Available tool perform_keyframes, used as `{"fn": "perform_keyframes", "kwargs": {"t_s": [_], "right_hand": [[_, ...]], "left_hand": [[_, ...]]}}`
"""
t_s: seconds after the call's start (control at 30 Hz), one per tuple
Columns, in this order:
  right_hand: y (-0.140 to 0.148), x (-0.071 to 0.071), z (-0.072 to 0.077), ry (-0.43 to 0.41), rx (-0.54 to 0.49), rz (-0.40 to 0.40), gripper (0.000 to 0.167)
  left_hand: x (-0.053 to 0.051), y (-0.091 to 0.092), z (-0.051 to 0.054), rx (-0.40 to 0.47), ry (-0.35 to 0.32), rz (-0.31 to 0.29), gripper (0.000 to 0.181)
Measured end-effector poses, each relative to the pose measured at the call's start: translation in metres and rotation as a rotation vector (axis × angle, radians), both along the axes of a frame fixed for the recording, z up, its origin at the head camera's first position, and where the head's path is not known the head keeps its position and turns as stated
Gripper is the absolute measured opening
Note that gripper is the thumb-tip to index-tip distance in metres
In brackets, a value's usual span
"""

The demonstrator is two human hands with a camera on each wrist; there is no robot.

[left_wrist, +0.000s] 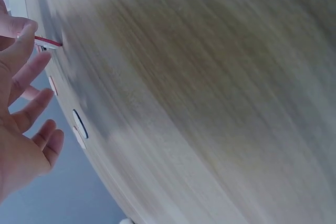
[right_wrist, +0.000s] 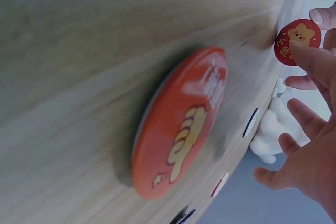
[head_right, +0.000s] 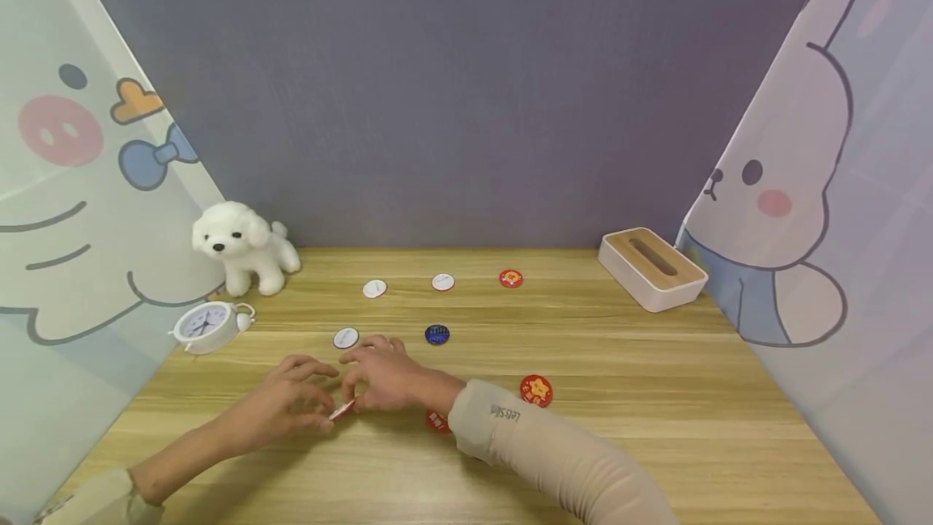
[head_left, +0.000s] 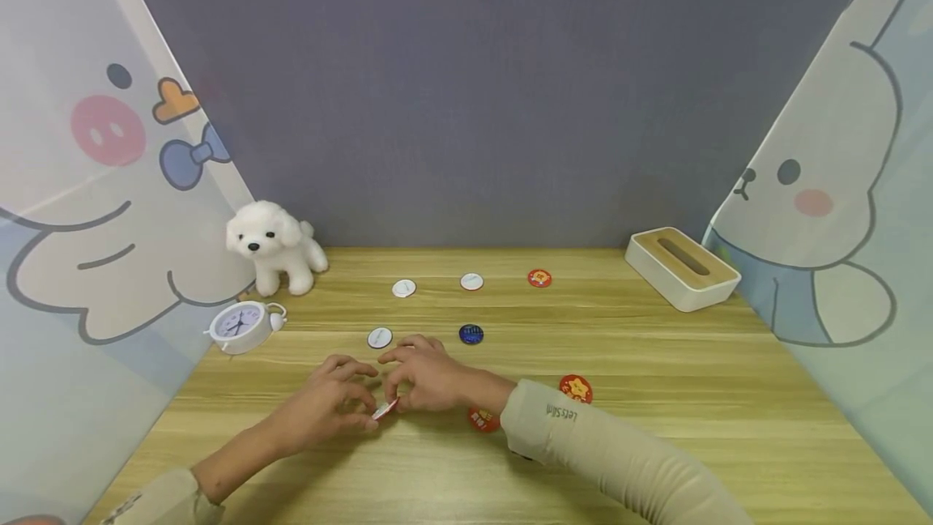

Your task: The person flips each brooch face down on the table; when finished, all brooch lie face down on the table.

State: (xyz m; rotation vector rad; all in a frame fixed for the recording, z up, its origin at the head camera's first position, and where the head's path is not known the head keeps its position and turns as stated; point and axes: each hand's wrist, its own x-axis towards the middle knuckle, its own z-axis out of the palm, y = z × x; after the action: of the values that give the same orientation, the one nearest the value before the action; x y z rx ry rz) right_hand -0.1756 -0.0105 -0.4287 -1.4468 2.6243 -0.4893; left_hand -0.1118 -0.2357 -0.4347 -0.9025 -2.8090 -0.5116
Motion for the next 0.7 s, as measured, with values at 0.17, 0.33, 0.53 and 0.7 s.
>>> {"fn": "perform_keyframes", "kwargs": {"t_s": [0.17,0.33,0.53,0.7], "right_hand": [[0.0004,0.0007,-0.0006,0.041,0.021,0.003,0.008],[0.0005,0.0013,-0.0023,0.066,0.049,0.007,0.007],[0.0015,0.0027,-0.0024,0.148,0.083,0.032,0.008],[0.0017,0.0047,-0.0023,0.189,0.094,0.048,0.009]], "left_hand": [[-0.0002,0.0012,-0.0022,-0.005,0.016,0.007,0.023],[-0.0005,0.002,-0.0054,-0.017,0.048,-0.018,0.024],[-0.0017,0.0028,-0.0094,-0.021,0.078,-0.032,0.022],[-0.0025,0.0006,-0.0103,-0.018,0.065,-0.046,0.022]]}}
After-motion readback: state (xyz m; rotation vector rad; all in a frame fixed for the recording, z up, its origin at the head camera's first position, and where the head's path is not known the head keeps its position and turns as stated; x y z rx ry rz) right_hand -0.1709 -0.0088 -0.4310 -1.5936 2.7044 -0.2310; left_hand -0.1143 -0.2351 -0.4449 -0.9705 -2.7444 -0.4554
